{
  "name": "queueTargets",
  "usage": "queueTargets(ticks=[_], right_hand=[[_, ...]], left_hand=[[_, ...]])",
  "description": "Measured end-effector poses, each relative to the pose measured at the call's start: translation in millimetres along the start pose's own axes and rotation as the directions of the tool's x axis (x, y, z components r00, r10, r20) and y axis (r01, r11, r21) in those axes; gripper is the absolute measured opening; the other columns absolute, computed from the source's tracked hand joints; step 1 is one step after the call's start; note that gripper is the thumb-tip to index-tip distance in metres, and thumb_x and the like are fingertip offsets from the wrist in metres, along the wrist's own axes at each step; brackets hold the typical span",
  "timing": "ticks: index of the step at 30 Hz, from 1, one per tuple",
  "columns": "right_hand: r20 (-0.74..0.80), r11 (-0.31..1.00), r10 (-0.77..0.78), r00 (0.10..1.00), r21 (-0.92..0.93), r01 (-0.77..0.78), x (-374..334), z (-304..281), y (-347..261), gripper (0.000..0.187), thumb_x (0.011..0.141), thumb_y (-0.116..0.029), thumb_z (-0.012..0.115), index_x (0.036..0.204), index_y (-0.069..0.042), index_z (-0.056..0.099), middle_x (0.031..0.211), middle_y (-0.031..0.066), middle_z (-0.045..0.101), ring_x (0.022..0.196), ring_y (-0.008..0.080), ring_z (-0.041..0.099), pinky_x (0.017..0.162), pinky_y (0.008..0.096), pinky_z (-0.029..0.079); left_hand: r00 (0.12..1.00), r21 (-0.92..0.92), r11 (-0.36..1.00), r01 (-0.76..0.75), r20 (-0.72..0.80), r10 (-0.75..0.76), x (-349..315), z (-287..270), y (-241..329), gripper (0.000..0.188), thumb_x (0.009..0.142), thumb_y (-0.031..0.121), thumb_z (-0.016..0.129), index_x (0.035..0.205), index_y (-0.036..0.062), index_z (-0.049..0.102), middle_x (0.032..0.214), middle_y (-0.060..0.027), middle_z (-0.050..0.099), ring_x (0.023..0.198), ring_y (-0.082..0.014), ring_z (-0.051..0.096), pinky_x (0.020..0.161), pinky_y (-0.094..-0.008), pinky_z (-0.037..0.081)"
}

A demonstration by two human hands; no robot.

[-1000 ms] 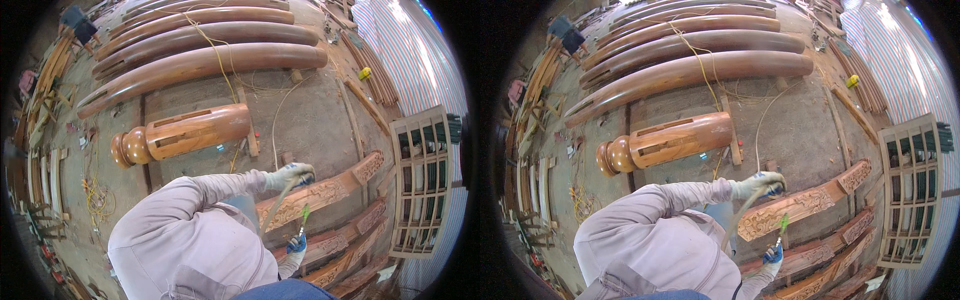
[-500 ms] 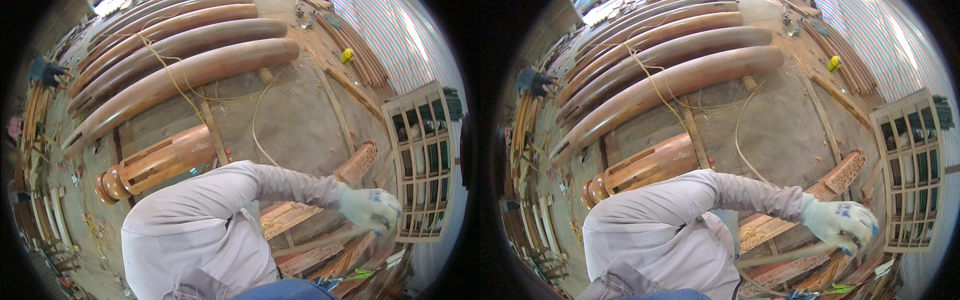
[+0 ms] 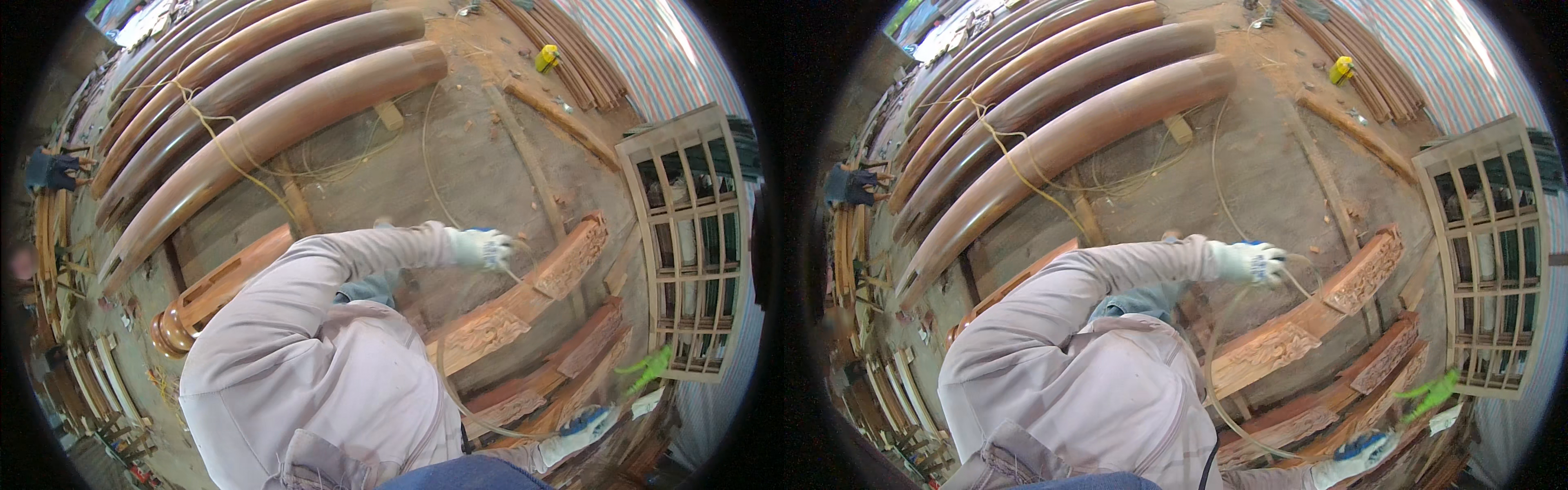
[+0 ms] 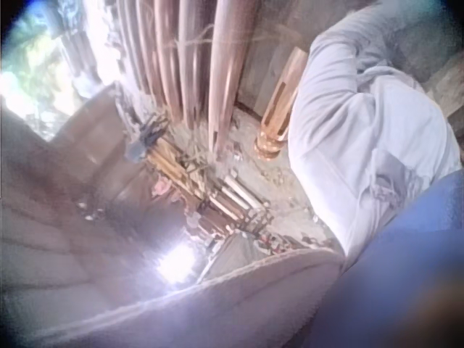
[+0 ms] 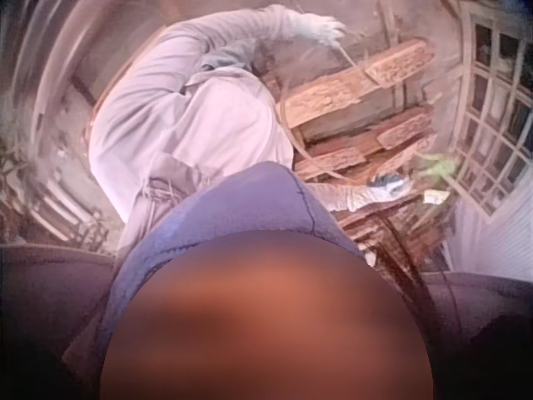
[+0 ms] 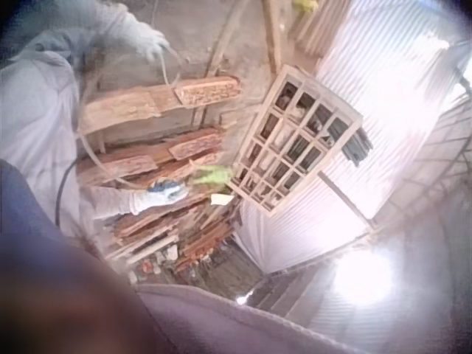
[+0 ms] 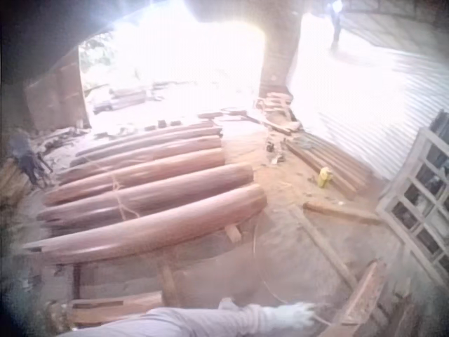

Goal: The person uses a hose to blow dust and debris off several carved wooden pieces and cylindrical logs in a workshop. They move between different stacks of wood, directing the air stream to clear surfaces and crevices.

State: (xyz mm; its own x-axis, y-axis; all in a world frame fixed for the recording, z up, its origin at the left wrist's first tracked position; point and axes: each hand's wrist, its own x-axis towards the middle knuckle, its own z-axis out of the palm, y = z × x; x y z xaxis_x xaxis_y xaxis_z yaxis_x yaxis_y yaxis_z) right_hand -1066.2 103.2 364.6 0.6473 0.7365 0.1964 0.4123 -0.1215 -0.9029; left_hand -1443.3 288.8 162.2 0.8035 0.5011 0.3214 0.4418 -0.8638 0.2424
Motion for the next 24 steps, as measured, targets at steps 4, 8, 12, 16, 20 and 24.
queueTargets(ticks=[4, 8, 12, 16, 20, 24], right_hand=[[0.212, 0.981, 0.046, 0.976, -0.193, -0.004, 26.8, 122.2, -30.8, 0.038, 0.098, -0.017, 0.047, 0.132, 0.0, 0.048, 0.121, 0.0127, 0.055, 0.108, 0.0195, 0.051, 0.087, 0.0311, 0.045], [0.42, 0.993, 0.065, 0.905, -0.115, -0.018, 32.0, 280.2, -40.8, 0.039, 0.095, -0.015, 0.052, 0.131, 0.001, 0.049, 0.128, 0.0149, 0.053, 0.117, 0.0191, 0.049, 0.088, 0.0319, 0.047], [0.714, 0.919, -0.184, 0.676, -0.118, 0.376, 41.3, 403.7, -65.9, 0.04, 0.092, -0.015, 0.058, 0.128, 0.003, 0.051, 0.118, 0.0188, 0.061, 0.099, 0.0232, 0.063, 0.08, 0.034, 0.051], [0.778, 0.846, -0.26, 0.572, -0.101, 0.523, 73.0, 483.4, -92.8, 0.041, 0.091, -0.022, 0.059, 0.125, 0.001, 0.053, 0.11, 0.0215, 0.064, 0.092, 0.0301, 0.067, 0.074, 0.0354, 0.053], [0.854, 0.824, -0.225, 0.469, -0.091, 0.56, 110.8, 535.0, -99.4, 0.043, 0.091, -0.024, 0.058, 0.127, -0.003, 0.052, 0.116, 0.0222, 0.06, 0.093, 0.0347, 0.065, 0.074, 0.0387, 0.053], [0.87, 0.856, -0.06, 0.489, -0.207, 0.474, 165.3, 579.8, -76.6, 0.053, 0.091, -0.021, 0.058, 0.137, -0.003, 0.038, 0.13, 0.023, 0.044, 0.117, 0.036, 0.05, 0.091, 0.0383, 0.046]], left_hand=[[0.934, -0.374, 0.887, 0.271, 0.324, -0.148, -17.0, 39.4, -83.5, 0.033, 0.079, 0.014, 0.064, 0.11, 0.0195, 0.059, 0.117, -0.0111, 0.053, 0.115, -0.0325, 0.05, 0.095, -0.0478, 0.044], [0.834, -0.829, 0.446, 0.339, 0.045, -0.551, 15.0, 10.4, -142.1, 0.028, 0.089, 0.024, 0.062, 0.114, 0.0153, 0.058, 0.109, -0.0126, 0.06, 0.099, -0.0265, 0.062, 0.086, -0.0429, 0.05], [0.654, -0.699, -0.673, -0.242, 0.394, -0.645, 59.8, -45.5, -204.3, 0.037, 0.094, 0.041, 0.052, 0.115, 0.0107, 0.057, 0.103, -0.0104, 0.064, 0.095, -0.0249, 0.063, 0.082, -0.0417, 0.052], [0.566, -0.459, -0.735, -0.499, 0.47, -0.678, 78.8, -73.3, -278.6, 0.04, 0.093, 0.047, 0.05, 0.1, 0.0088, 0.059, 0.087, -0.0104, 0.064, 0.079, -0.027, 0.064, 0.077, -0.0439, 0.053], [0.351, -0.52, -0.617, -0.59, 0.523, -0.776, 92.9, -69.8, -332.7, 0.034, 0.092, 0.045, 0.053, 0.094, 0.0115, 0.059, 0.08, -0.0077, 0.062, 0.069, -0.0243, 0.061, 0.069, -0.0413, 0.053], [0.297, -0.607, -0.653, -0.452, 0.588, -0.752, 133.6, -46.4, -374.3, 0.041, 0.089, 0.047, 0.057, 0.1, 0.0076, 0.057, 0.088, -0.0086, 0.06, 0.077, -0.023, 0.06, 0.073, -0.0386, 0.051]])
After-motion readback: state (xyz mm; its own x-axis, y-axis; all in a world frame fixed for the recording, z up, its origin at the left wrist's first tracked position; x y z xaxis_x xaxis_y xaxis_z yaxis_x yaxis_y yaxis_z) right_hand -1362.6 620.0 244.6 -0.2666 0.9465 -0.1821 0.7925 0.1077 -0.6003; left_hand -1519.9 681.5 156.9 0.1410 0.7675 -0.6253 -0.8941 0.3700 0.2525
